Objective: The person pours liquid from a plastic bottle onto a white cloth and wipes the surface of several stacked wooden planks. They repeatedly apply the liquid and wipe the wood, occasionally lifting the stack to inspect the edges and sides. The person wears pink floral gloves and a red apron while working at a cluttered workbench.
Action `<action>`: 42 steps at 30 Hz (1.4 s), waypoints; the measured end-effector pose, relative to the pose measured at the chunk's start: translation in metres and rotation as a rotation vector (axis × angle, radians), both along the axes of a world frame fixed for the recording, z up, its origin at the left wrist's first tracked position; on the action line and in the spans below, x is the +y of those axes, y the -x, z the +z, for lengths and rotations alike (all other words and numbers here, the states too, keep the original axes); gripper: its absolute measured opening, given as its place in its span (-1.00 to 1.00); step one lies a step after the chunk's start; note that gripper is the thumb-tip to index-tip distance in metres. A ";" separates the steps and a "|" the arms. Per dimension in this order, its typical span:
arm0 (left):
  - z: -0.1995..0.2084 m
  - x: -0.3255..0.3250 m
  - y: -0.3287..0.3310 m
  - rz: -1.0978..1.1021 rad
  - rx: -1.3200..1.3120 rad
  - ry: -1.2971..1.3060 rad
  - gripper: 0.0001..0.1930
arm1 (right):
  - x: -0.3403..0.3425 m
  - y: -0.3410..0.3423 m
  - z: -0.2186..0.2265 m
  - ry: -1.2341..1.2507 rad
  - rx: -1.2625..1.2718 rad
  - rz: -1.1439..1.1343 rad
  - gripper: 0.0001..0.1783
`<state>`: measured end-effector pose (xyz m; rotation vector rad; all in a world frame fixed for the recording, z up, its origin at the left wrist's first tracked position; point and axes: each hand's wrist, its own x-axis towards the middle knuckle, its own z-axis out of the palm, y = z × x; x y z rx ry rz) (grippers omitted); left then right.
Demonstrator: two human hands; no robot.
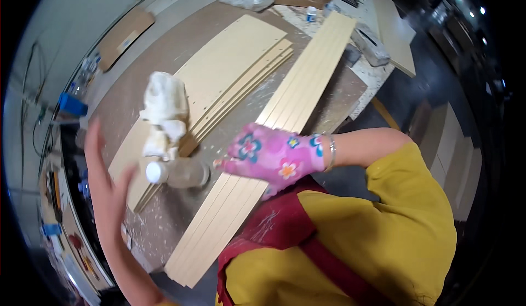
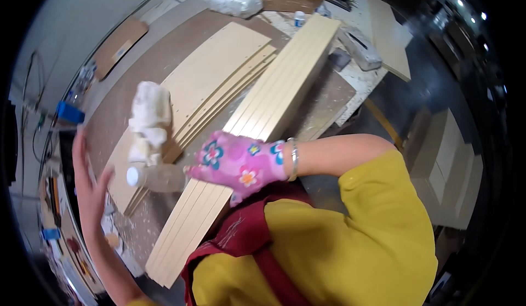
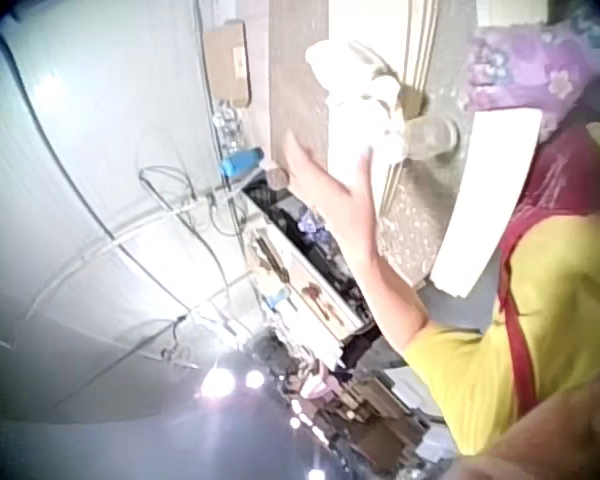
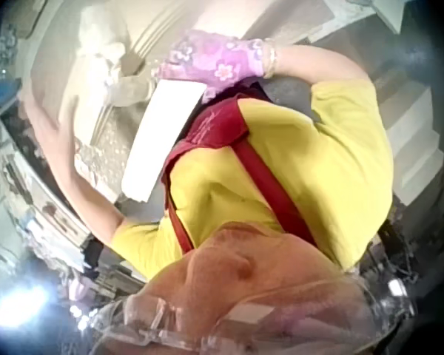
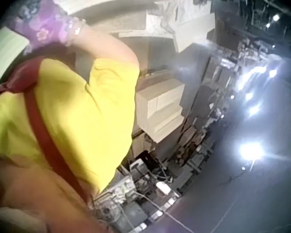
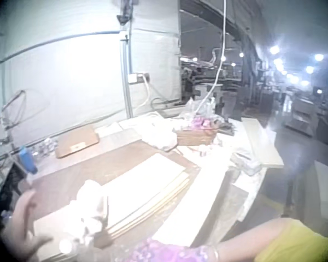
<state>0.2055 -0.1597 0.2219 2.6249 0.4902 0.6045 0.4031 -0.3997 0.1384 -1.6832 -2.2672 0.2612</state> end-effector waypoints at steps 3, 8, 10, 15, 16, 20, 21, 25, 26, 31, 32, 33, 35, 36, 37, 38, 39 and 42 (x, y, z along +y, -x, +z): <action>0.007 -0.049 0.044 -0.061 0.503 0.353 -0.06 | 0.000 -0.005 0.000 0.001 -0.013 -0.032 -0.04; -0.056 -0.120 0.104 0.040 0.597 0.032 -0.01 | 0.011 -0.001 -0.006 -0.005 0.034 0.053 -0.03; -0.075 -0.129 0.101 0.108 0.580 -0.042 -0.01 | 0.015 -0.016 -0.006 0.038 0.031 0.145 0.00; -0.072 -0.128 0.103 0.216 0.568 -0.089 -0.02 | 0.095 -0.020 0.028 -0.075 0.286 0.149 -0.02; -0.074 -0.128 0.103 0.235 0.564 -0.085 -0.03 | 0.118 -0.013 0.032 -0.097 0.352 0.194 -0.05; -0.076 -0.131 0.103 0.240 0.598 -0.071 -0.04 | 0.178 0.032 0.002 -0.009 0.144 0.343 -0.27; -0.075 -0.129 0.096 0.213 0.610 -0.071 -0.05 | 0.189 0.034 -0.018 -0.102 0.177 0.398 -0.46; -0.078 -0.137 0.105 0.260 0.618 -0.040 0.02 | 0.201 0.046 -0.025 -0.197 0.245 0.354 -0.64; -0.074 -0.139 0.104 0.263 0.630 -0.016 -0.03 | 0.201 0.041 -0.021 -0.219 0.271 0.295 -0.65; -0.078 -0.135 0.102 0.194 0.571 -0.015 -0.15 | 0.192 -0.025 0.060 -0.427 0.494 0.034 -0.63; -0.079 -0.133 0.105 0.200 0.565 0.009 -0.16 | 0.198 -0.041 0.075 -0.547 0.550 0.014 -0.61; -0.081 -0.131 0.106 0.195 0.556 0.038 -0.15 | 0.194 -0.062 0.092 -0.610 0.488 -0.057 -0.59; -0.085 -0.127 0.114 0.208 0.539 -0.021 -0.14 | 0.197 -0.091 0.124 -0.683 0.472 -0.180 -0.57; -0.088 -0.128 0.118 0.220 0.538 -0.038 -0.13 | 0.193 -0.107 0.131 -0.708 0.432 -0.187 -0.55; -0.086 -0.128 0.116 0.237 0.592 -0.031 -0.14 | 0.197 -0.126 0.132 -0.784 0.319 -0.218 -0.55; -0.085 -0.128 0.112 0.244 0.649 -0.018 -0.16 | 0.189 -0.142 0.135 -0.678 0.274 -0.293 -0.55; -0.088 -0.128 0.112 0.244 0.612 -0.067 -0.14 | 0.204 -0.162 0.128 -0.696 0.167 -0.350 -0.56; -0.096 -0.127 0.116 0.225 0.526 -0.145 -0.08 | 0.218 -0.184 0.099 -0.476 -0.042 -0.485 -0.60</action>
